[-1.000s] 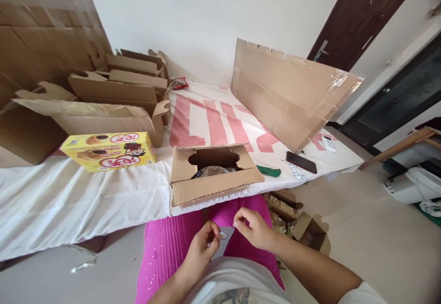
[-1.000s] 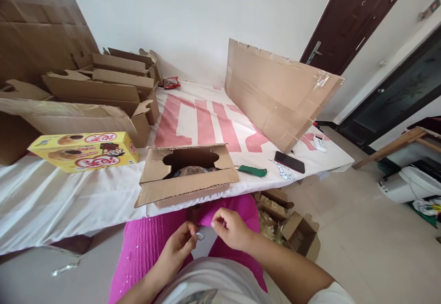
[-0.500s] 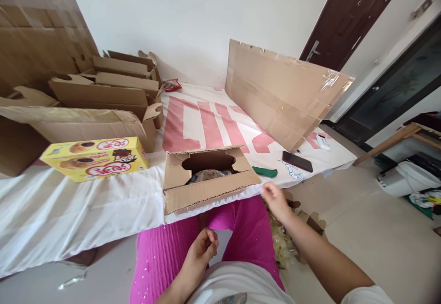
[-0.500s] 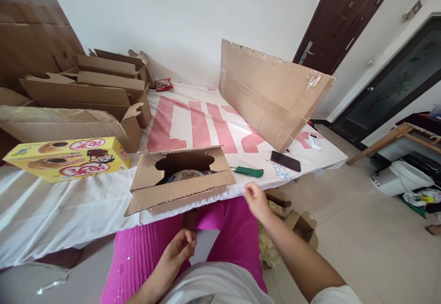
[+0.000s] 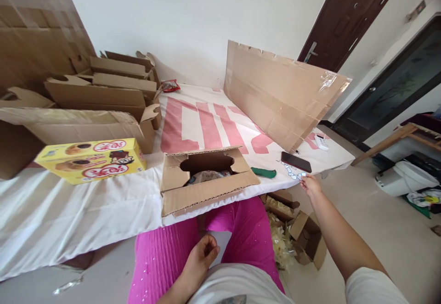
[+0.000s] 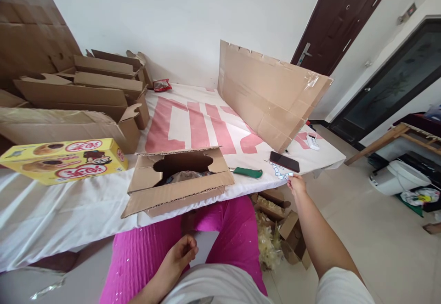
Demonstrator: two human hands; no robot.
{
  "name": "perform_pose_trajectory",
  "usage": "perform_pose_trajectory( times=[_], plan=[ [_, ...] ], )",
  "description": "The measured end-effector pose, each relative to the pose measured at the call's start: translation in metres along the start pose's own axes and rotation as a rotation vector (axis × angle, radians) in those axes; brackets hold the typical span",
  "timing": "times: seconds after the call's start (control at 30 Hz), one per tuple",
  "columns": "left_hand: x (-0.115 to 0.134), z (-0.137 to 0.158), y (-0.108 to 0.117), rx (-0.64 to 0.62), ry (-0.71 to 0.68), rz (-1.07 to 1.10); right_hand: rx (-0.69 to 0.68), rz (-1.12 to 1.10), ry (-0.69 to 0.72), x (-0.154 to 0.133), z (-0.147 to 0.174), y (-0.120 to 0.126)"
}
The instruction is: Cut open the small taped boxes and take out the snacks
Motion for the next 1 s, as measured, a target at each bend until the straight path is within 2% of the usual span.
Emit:
perform_pose_trajectory(
  times=[0.13,0.37,0.6,0.77,1.0],
  plan=[
    [0.005,0.001,0.000,0.000,0.006,-0.043,-0.024,0.059,0.068,-0.008,-0.009,0.002],
    [-0.003,-0.004,-0.004,0.022,0.029,-0.105,-0.172,0.321,0.178,-0.013,-0.009,-0.011],
    [-0.002,0.000,-0.006,0.046,0.011,-0.169,-0.190,0.553,0.247,-0.016,-0.014,-0.017],
    [0.003,0.000,-0.006,0.009,0.036,-0.212,-0.228,0.589,0.239,-0.018,-0.016,-0.022],
    [0.009,0.001,-0.006,-0.005,0.001,-0.235,-0.230,0.548,0.181,-0.027,-0.019,-0.026]
  ],
)
Point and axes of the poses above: each hand's wrist, its own z-axis away from the middle knuckle, its own y-axis out of the back of the hand, x = y × z, the point moved 2 cm from there along -z, towards the middle knuckle, and after that the axes turned 3 degrees about -y, right-handed, at the moved point
